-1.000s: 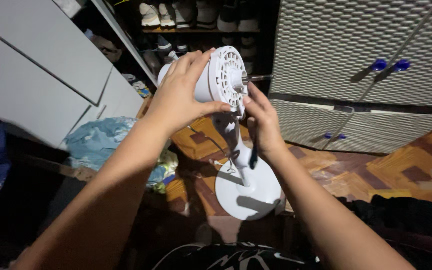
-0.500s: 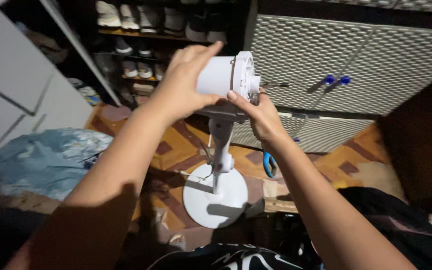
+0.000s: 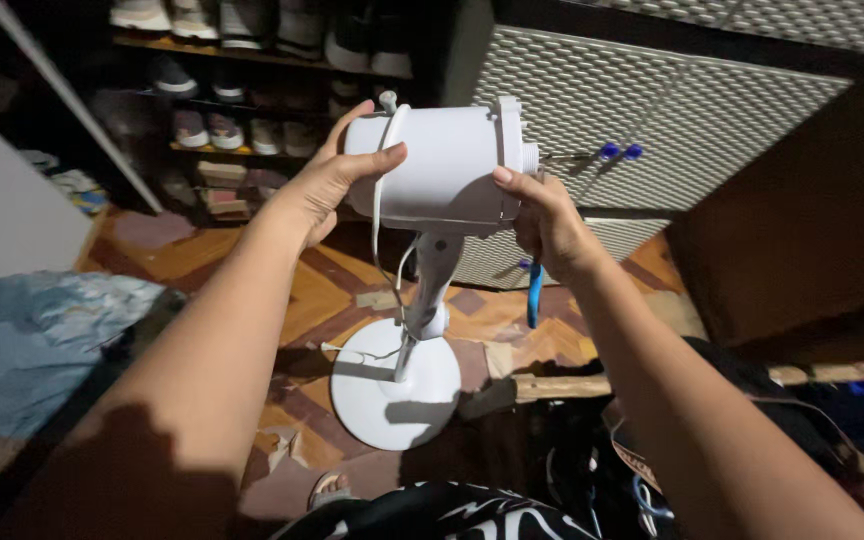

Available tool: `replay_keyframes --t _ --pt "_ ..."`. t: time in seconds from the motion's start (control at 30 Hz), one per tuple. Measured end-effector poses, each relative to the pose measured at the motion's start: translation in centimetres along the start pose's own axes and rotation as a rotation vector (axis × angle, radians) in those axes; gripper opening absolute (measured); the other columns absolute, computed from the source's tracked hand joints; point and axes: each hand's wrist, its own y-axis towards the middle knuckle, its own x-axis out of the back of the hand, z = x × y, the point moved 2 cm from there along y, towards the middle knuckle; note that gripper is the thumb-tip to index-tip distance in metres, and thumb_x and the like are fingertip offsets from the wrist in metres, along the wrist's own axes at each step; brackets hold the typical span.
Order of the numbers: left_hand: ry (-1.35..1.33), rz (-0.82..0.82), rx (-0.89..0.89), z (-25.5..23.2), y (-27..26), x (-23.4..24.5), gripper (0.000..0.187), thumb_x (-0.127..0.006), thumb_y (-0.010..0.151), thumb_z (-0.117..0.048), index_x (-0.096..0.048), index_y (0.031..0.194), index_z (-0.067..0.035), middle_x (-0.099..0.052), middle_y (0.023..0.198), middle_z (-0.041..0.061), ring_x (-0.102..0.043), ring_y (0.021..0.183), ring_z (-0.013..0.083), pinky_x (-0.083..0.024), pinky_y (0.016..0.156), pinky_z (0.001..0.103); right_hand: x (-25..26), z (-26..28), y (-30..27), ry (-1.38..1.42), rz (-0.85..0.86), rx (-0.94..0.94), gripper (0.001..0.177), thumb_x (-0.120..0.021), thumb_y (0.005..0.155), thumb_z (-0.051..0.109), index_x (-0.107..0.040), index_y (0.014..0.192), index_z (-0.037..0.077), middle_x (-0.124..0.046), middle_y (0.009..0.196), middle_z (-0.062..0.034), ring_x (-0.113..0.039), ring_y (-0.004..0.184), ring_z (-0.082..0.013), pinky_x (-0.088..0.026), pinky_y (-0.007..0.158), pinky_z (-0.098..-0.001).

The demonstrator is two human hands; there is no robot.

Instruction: The person uses a pair of scissors to pry and remove the front grille and internal components of a white pedestal fan. They repeatedly adjust the fan head and use the scissors to separate parts, eventually detaching the grille and exposing the motor housing.

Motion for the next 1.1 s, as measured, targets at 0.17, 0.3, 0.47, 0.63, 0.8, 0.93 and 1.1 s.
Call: replay_keyframes --t 0.17,0.3,0.47,0.63,0.8,0.93,1.1 --pt "0.035 -0.016 0.001 -1.8 -0.2 -1.5 0.099 -0.084 0.055 -0.044 -0.049 0.145 -0.027 -0.064 0.132 0.014 -0.065 0.119 0.0283 -0.054 0.096 0.047 2.1 -0.6 0.1 0.060 -0.008 -0.034 0.032 -0.074 0.086 0.040 -0.053 0.083 0.016 -0.035 0.055 0.0103 -0.027 0.039 -0.0049 -0.019 0.036 -0.0256" --pt "0.036 0.001 -0.046 -2.5 -0.5 -1.4 0.090 -0.083 0.055 -0.041 -0.054 0.139 -0.024 -0.066 0.127 0.013 -0.066 0.116 0.0287 -0.055 0.093 0.044 2.5 -0.9 -0.2 0.100 -0.046 -0.048 0.031 -0.074 0.084 0.038 -0.051 0.083 0.018 -0.035 0.056 0.0108 -0.029 0.042 -0.0051 -0.022 0.040 -0.0252" --pt "-0.007 -0.002 -0.101 -2.2 -0.9 -0.8 0.090 -0.082 0.054 -0.041 -0.055 0.139 -0.023 -0.066 0.126 0.012 -0.067 0.115 0.0280 -0.057 0.092 0.042 1.6 -0.8 -0.4 0.058 -0.049 -0.026 0.032 -0.075 0.084 0.039 -0.051 0.082 0.018 -0.033 0.053 0.0101 -0.028 0.041 -0.0060 -0.023 0.039 -0.0256" --pt "-0.013 -0.006 -0.112 -2.3 -1.3 -0.7 0.093 -0.082 0.054 -0.043 -0.053 0.141 -0.024 -0.066 0.129 0.014 -0.066 0.118 0.0294 -0.054 0.098 0.043 0.7 -0.5 -0.4 0.043 -0.034 -0.039 0.032 -0.073 0.084 0.041 -0.052 0.084 0.018 -0.034 0.053 0.0098 -0.028 0.041 -0.0058 -0.021 0.038 -0.0251" --pt "-0.046 -0.035 -0.106 -1.9 -2.2 -0.8 0.100 -0.081 0.053 -0.043 -0.048 0.146 -0.031 -0.061 0.136 0.012 -0.062 0.124 0.0299 -0.050 0.101 0.045 0.8 -0.9 -0.5 0.038 -0.038 -0.022 0.033 -0.074 0.084 0.042 -0.052 0.086 0.017 -0.036 0.055 0.0094 -0.028 0.042 -0.0062 -0.023 0.039 -0.0253" --pt "-0.032 -0.016 -0.136 -1.7 -2.0 -0.9 0.091 -0.081 0.064 -0.044 -0.046 0.146 -0.031 -0.058 0.140 0.011 -0.055 0.129 0.0290 -0.044 0.104 0.047 1.2 -1.6 -0.6 0.034 -0.051 -0.009 0.038 -0.074 0.086 0.044 -0.048 0.083 0.017 -0.039 0.056 0.0075 -0.032 0.043 -0.0077 -0.026 0.039 -0.0263" --pt "-0.148 0.036 -0.001 -1.9 -1.2 -0.7 0.066 -0.064 0.083 -0.055 -0.048 0.143 -0.031 -0.058 0.138 0.007 -0.056 0.127 0.0266 -0.050 0.097 0.049 1.5 -1.7 -1.2 0.035 -0.094 -0.031 0.038 -0.070 0.086 0.050 -0.050 0.088 0.018 -0.037 0.055 0.0079 -0.029 0.042 -0.0068 -0.022 0.038 -0.0253"
